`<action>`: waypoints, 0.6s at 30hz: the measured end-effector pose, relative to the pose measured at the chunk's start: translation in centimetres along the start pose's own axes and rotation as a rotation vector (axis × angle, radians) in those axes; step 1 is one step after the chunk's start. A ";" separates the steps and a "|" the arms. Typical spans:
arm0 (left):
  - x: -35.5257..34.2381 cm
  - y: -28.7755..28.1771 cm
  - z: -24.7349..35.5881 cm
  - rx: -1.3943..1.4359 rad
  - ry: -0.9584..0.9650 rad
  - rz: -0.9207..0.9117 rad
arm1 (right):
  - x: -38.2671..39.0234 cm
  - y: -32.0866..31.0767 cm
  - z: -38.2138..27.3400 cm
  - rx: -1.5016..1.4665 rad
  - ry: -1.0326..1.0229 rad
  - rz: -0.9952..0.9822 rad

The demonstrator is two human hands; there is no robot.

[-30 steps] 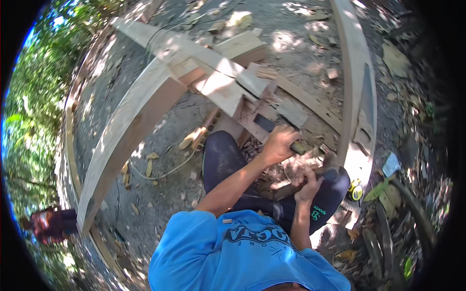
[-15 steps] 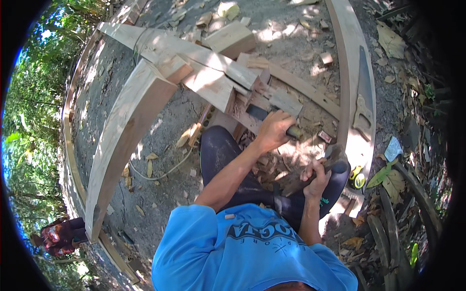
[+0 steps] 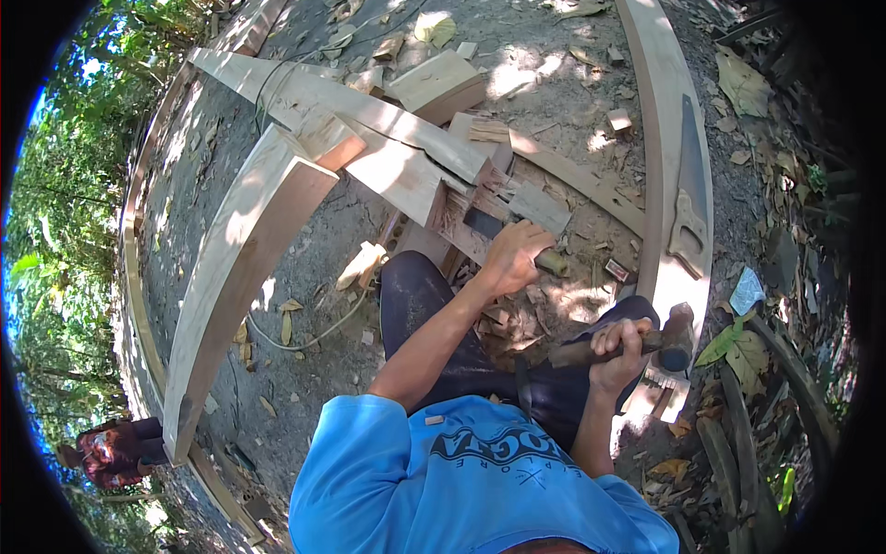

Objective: Chisel a joint into a large wooden beam using a chisel and a hammer.

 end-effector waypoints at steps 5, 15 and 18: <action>0.4 0.8 0.0 0.005 0.016 -0.004 | 0.1 3.2 8.5 0.994 0.096 -0.225; 0.8 0.1 0.5 -0.076 -0.023 0.117 | -1.2 -7.6 0.0 0.148 0.146 0.192; 0.8 0.5 0.5 -0.051 0.007 0.094 | -1.0 -5.8 -6.7 -0.031 -0.227 0.193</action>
Point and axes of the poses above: each hand's wrist, its own x-axis away from the middle knuckle, its own y-axis out of the palm, z = x × y, the point moved 9 cm from there along -x, towards the middle knuckle, and after that the axes turned 8 degrees about x, right-handed, at the moved point
